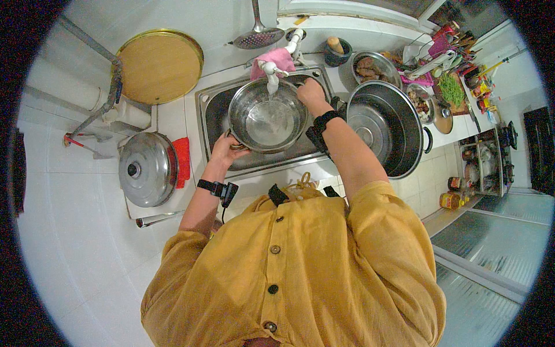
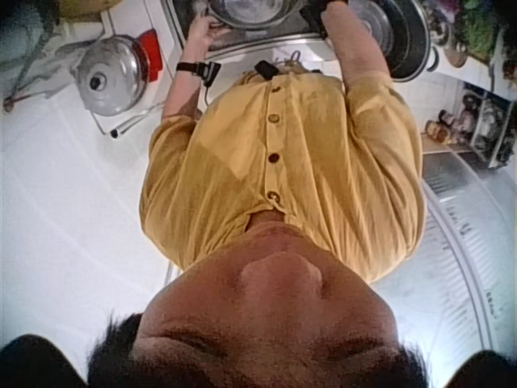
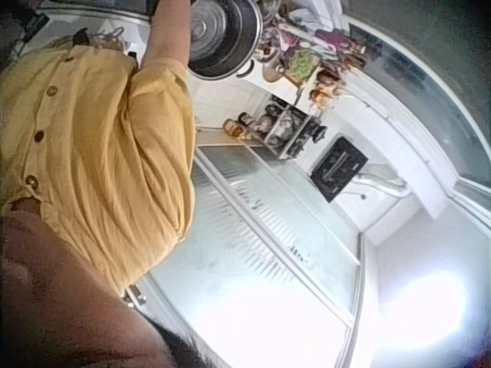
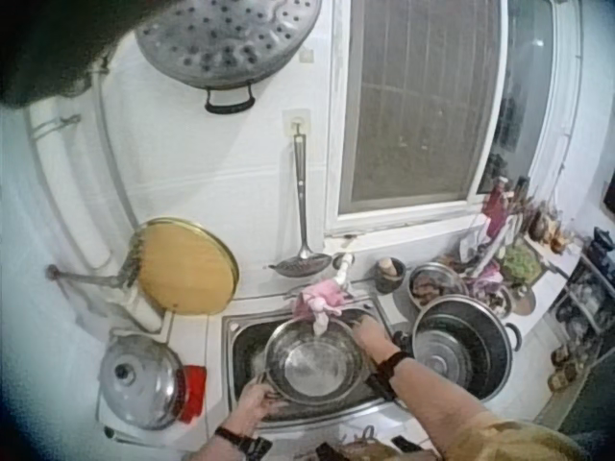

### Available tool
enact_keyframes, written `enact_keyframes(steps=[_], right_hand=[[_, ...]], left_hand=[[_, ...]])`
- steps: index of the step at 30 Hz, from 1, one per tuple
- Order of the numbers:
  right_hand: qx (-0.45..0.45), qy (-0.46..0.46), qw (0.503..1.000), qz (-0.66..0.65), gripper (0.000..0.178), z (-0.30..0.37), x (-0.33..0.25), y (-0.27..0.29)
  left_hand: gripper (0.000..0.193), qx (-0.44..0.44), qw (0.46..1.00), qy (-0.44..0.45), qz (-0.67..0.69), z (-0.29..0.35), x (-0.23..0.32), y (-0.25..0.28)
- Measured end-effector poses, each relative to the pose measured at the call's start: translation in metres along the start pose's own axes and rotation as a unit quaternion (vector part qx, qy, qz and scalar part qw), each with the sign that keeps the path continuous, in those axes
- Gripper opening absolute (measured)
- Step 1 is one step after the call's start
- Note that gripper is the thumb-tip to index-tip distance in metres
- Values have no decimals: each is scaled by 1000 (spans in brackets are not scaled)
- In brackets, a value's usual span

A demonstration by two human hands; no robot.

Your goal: The person fills a metal pot with water from the sink, places it on the stove, and turns on the burner. They then retrieve a bag of green vegetables from the refrigerator.

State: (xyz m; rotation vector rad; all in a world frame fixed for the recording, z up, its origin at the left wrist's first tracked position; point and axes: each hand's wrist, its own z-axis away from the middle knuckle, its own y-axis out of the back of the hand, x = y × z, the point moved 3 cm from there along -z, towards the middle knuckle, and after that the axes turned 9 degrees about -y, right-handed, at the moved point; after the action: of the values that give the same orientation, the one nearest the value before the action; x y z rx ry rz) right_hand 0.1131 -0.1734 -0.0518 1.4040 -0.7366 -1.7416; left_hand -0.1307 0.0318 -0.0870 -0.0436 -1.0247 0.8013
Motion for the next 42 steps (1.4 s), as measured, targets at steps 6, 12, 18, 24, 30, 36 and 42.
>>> enact_keyframes(steps=[6, 12, 18, 24, 30, 36, 42], right_hand=[[61, 209, 964, -154, 29, 32, -52, 44], [-8, 283, 958, -42, 28, 49, -85, 49], [2, 299, 954, -25, 23, 47, -84, 48], [18, 351, 935, 43, 30, 49, -91, 50], [29, 469, 842, 266, 51, 50, -94, 58], [93, 573, 714, 392, 50, 43, -96, 53], [78, 606, 672, 419, 45, 39, -103, 60]], left_hand=[[32, 2, 1000, -2, -4, 3, 2, -5], [29, 3, 1000, -3, 1, -3, 0, -8], [44, 8, 1000, -6, -4, -3, 1, -9], [28, 21, 999, 1, -36, -2, 3, -12], [25, 10, 999, 4, -40, -1, 3, -14], [21, -4, 999, -14, -39, -5, 3, -14], [27, -9, 998, -23, -61, -14, -3, -13]])
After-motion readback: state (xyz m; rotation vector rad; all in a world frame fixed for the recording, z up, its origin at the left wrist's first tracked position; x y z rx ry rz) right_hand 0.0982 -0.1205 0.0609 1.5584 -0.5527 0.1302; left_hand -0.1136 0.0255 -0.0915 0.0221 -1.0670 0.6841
